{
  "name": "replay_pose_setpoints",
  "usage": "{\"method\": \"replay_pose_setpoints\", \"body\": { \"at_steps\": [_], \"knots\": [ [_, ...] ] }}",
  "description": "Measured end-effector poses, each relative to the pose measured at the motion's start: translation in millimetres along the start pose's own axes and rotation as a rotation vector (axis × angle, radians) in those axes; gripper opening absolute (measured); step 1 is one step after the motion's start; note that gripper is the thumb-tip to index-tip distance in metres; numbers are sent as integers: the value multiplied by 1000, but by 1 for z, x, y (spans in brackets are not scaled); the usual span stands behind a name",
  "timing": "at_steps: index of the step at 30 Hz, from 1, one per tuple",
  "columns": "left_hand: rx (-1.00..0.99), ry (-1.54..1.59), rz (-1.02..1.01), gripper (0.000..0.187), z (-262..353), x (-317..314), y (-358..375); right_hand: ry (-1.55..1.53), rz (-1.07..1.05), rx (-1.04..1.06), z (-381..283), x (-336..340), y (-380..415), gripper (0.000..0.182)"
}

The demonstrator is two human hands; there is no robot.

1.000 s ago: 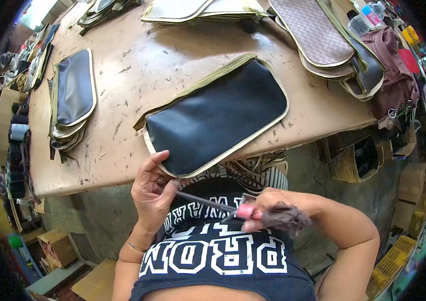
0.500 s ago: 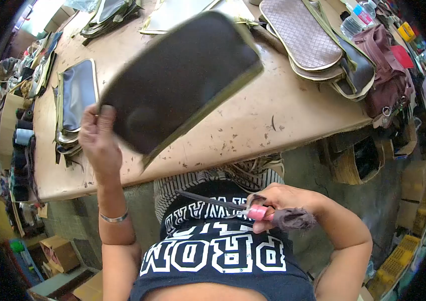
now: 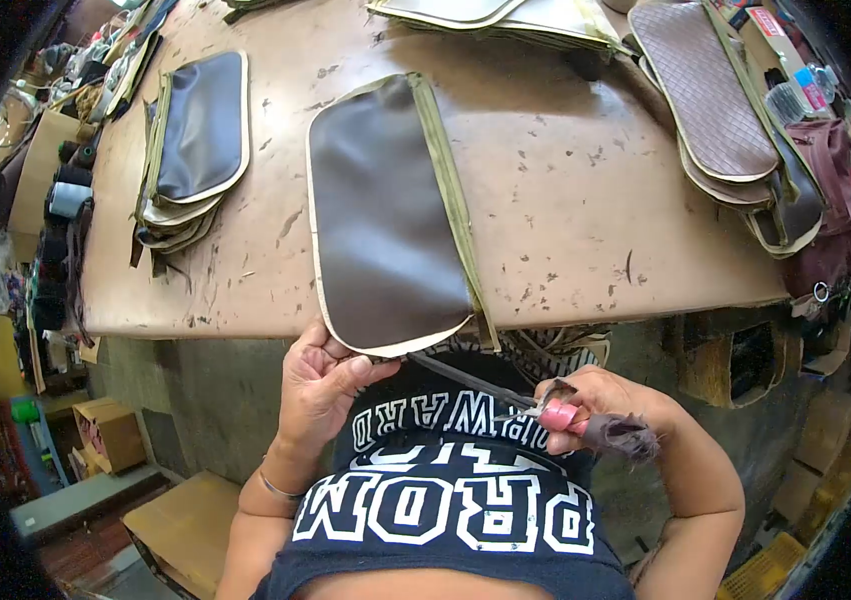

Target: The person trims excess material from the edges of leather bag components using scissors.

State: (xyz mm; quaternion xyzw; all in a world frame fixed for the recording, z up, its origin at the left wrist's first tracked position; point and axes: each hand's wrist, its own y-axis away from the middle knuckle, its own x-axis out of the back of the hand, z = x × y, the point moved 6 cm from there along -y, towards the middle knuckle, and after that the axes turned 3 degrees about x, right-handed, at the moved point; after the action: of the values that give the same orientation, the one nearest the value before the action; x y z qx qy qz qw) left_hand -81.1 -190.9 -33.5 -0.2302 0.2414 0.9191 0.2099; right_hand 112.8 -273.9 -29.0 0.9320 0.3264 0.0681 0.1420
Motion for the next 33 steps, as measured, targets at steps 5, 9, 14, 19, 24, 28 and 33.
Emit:
{"method": "replay_pose_setpoints", "body": {
  "at_steps": [5, 9, 14, 19, 24, 28, 33],
  "knots": [
    [-31, -12, 43, 48, -3, 8, 1, 29, -71, -23, -2, -1, -9, 33],
    [-36, -31, 75, 48, -2, 7, -2, 128, -154, -65, -1, 2, -17, 39],
    [-89, -67, 103, 50, -1, 6, -3, 163, -247, -117, 6, 8, -23, 47],
    [-87, -66, 116, 50, -1, 7, -2, -73, -254, -468, -5, 16, -25, 45],
    [-63, -56, 60, 49, -1, 8, -2, -93, -226, -569, -18, 19, -32, 44],
    [-51, -51, 48, 48, -2, 8, -3, 0, -257, -446, -20, 16, -44, 56],
    [-53, -24, 89, 47, -2, 9, -3, -44, -253, -464, -20, 14, -46, 55]
  ]
}}
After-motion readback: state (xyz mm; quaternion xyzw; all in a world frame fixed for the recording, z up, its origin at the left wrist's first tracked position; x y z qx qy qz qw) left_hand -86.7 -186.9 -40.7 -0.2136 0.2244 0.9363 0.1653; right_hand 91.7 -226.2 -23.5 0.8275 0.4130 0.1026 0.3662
